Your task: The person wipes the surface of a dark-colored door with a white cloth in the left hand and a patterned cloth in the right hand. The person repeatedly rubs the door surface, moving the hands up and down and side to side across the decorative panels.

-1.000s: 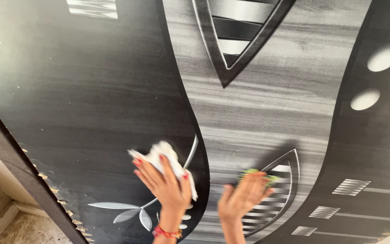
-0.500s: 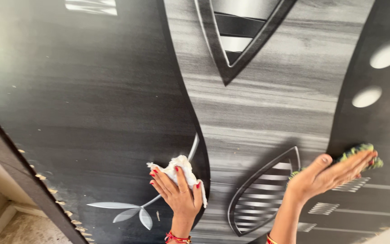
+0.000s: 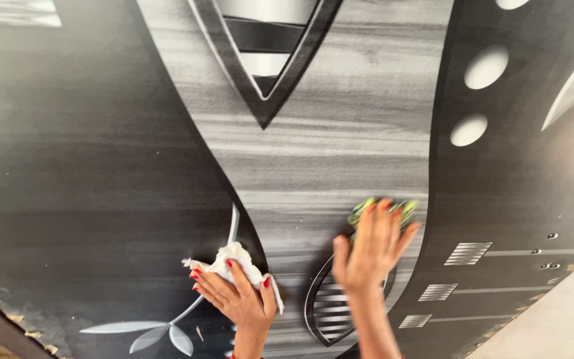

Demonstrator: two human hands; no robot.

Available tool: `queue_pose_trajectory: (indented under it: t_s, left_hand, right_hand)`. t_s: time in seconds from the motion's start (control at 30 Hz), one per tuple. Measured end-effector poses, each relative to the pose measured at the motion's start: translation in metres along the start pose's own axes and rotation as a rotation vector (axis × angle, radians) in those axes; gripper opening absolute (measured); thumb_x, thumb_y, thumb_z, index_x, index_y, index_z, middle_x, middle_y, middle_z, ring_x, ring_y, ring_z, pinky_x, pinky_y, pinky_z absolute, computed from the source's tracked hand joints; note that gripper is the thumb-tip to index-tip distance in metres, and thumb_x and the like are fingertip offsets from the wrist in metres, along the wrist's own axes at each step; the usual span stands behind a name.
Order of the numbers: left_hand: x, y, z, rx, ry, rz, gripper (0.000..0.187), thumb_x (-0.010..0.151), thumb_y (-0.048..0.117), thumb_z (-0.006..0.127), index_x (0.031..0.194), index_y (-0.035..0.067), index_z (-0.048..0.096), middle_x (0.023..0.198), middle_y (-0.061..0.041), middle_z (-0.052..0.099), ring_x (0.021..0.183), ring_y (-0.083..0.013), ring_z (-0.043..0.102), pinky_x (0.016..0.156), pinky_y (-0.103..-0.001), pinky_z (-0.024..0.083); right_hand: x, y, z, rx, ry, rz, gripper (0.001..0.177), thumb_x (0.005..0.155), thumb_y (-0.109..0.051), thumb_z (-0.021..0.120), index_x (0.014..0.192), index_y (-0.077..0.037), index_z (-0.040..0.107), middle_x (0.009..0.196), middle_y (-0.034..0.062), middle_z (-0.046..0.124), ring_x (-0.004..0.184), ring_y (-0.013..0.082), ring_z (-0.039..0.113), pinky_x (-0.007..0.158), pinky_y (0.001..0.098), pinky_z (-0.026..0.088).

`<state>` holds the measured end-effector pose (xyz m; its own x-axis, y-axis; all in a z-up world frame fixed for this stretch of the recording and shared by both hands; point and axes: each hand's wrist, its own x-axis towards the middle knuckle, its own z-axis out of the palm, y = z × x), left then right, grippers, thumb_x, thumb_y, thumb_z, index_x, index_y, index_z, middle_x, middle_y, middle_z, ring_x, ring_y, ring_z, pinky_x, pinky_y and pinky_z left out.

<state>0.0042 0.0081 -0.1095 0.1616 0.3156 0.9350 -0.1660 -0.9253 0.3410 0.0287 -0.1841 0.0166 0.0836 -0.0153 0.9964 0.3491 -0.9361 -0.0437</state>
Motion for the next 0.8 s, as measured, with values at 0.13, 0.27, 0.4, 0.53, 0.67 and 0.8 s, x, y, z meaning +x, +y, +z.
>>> queue_pose_trajectory:
  t_s: [0.13,0.27,0.4,0.53,0.67,0.8]
  left_hand:
    - [-0.002,-0.003,0.001,0.003,-0.001,0.029,0.075,0.102,0.047,0.046,0.157,-0.001,0.031,0.162,-0.042,0.009,0.153,-0.0601,0.004,0.124,-0.069,0.003]
    - [-0.005,-0.002,0.003,-0.006,-0.033,-0.004,0.076,0.103,0.048,0.046,0.159,0.000,0.028,0.162,-0.043,0.006,0.153,-0.0601,0.001,0.124,-0.068,0.000]
    - [-0.009,-0.003,0.003,-0.013,-0.061,-0.014,0.075,0.103,0.047,0.045,0.161,0.003,0.025,0.163,-0.042,0.004,0.154,-0.0590,-0.001,0.125,-0.067,-0.002]
    - [-0.010,-0.002,0.004,-0.006,-0.063,-0.008,0.075,0.104,0.046,0.044,0.162,0.004,0.023,0.163,-0.041,0.004,0.154,-0.0587,-0.001,0.125,-0.068,-0.002]
    - [-0.012,0.000,0.005,0.006,-0.043,0.002,0.076,0.104,0.048,0.043,0.162,0.003,0.023,0.163,-0.042,0.005,0.154,-0.0589,0.000,0.125,-0.068,0.000]
    - [-0.016,0.000,0.011,0.023,-0.023,0.010,0.074,0.104,0.046,0.042,0.161,0.003,0.025,0.163,-0.041,0.007,0.154,-0.0586,0.001,0.125,-0.068,0.001]
  right_hand:
    - [0.042,0.063,-0.015,0.012,0.034,0.179,0.064,0.117,-0.044,0.032,0.165,-0.002,0.023,0.173,0.0171,0.023,0.164,0.0331,0.018,0.133,0.0560,0.004]
    - [0.030,0.127,-0.024,0.035,0.161,0.482,0.074,0.115,-0.054,0.025,0.169,-0.004,0.019,0.178,0.0146,0.018,0.163,0.0288,0.015,0.135,0.0495,0.008]
    - [-0.014,0.172,-0.035,0.052,0.243,0.737,0.077,0.112,-0.059,0.023,0.168,-0.006,0.019,0.177,0.0141,0.017,0.165,0.0315,0.012,0.138,0.0496,0.009]
    - [-0.015,0.185,-0.036,0.034,0.253,0.941,0.080,0.109,-0.058,0.022,0.167,-0.004,0.014,0.174,0.0173,0.011,0.161,0.0356,0.004,0.132,0.0495,0.005]
    - [0.026,0.144,-0.022,-0.018,0.128,0.633,0.074,0.119,-0.056,0.020,0.170,-0.003,0.012,0.175,0.0156,0.009,0.165,0.0305,0.007,0.138,0.0472,0.007]
    - [0.032,0.050,-0.003,0.014,-0.071,-0.047,0.072,0.114,-0.052,0.033,0.164,-0.001,0.025,0.169,0.0198,0.023,0.160,0.0359,0.015,0.132,0.0552,0.005]
